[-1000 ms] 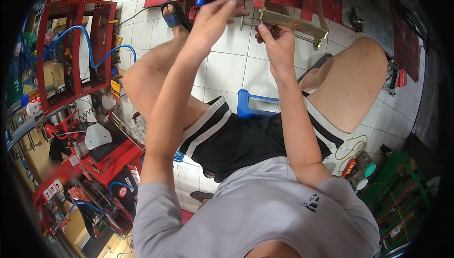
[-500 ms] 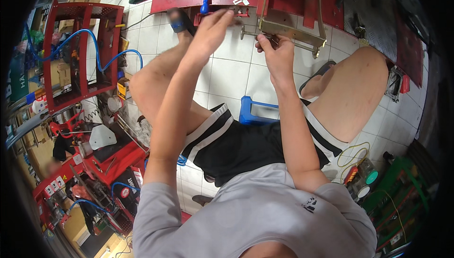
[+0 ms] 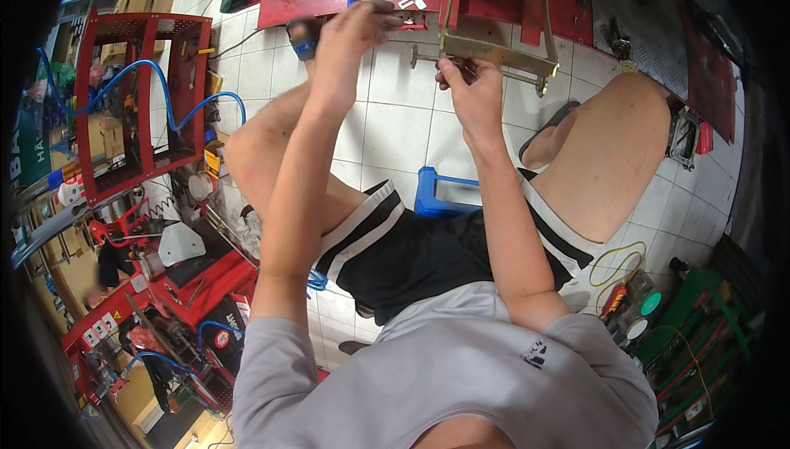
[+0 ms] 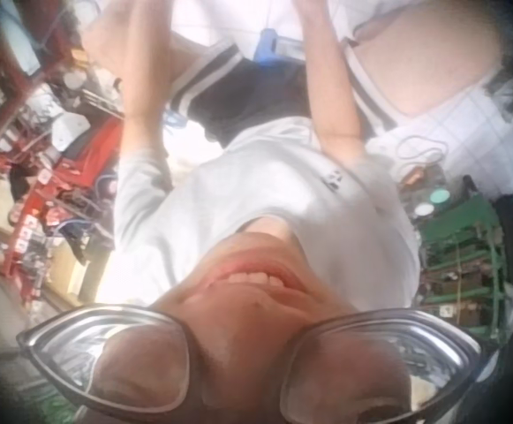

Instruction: The person sits on a stool and assembles a metal bracket with a bolt and nut. They pick up the bracket, insert the bolt, and tighten the nut by hand to secure the components together.

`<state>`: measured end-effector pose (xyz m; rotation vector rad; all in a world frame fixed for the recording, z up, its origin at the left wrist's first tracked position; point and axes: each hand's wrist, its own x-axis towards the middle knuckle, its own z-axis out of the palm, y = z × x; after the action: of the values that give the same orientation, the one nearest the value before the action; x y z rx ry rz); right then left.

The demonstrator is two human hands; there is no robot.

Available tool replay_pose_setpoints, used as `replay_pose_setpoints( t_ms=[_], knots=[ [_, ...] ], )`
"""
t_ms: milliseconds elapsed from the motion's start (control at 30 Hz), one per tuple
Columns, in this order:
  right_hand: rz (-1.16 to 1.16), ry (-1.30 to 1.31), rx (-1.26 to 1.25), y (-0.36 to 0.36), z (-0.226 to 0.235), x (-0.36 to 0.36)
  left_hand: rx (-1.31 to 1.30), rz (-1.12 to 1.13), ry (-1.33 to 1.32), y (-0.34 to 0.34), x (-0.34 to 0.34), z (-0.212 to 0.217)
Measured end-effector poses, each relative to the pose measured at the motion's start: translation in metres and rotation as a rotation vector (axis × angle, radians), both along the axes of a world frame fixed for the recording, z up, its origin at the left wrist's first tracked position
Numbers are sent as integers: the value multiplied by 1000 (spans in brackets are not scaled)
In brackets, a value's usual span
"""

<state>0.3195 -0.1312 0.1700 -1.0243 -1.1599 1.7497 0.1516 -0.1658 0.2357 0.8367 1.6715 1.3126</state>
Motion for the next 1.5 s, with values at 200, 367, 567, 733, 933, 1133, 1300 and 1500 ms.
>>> replay_pose_setpoints(
  t_ms=[200,367,567,733,933,1133,1300,1500],
  knots=[
    [14,-20,-1,-1,0,-1,89,-35,-101,-6,4,-10],
    [-8,40,-14,0,-4,-1,-298,-28,146,-5,14,-1],
    [21,50,-9,-1,-3,0,3,6,-85,-4,-1,-15],
    [26,14,-12,-1,-2,0,-92,17,-55,-3,11,-6],
    [21,14,-8,0,-3,1,-150,33,172,-3,18,4],
    [23,16,-1,-1,-2,0,5,14,-145,-4,4,-6],
    [30,19,-9,1,-3,1,-163,18,-118,-6,15,-10],
    [13,95,-11,-1,-7,0,-88,49,1,-6,18,-1]
  ],
)
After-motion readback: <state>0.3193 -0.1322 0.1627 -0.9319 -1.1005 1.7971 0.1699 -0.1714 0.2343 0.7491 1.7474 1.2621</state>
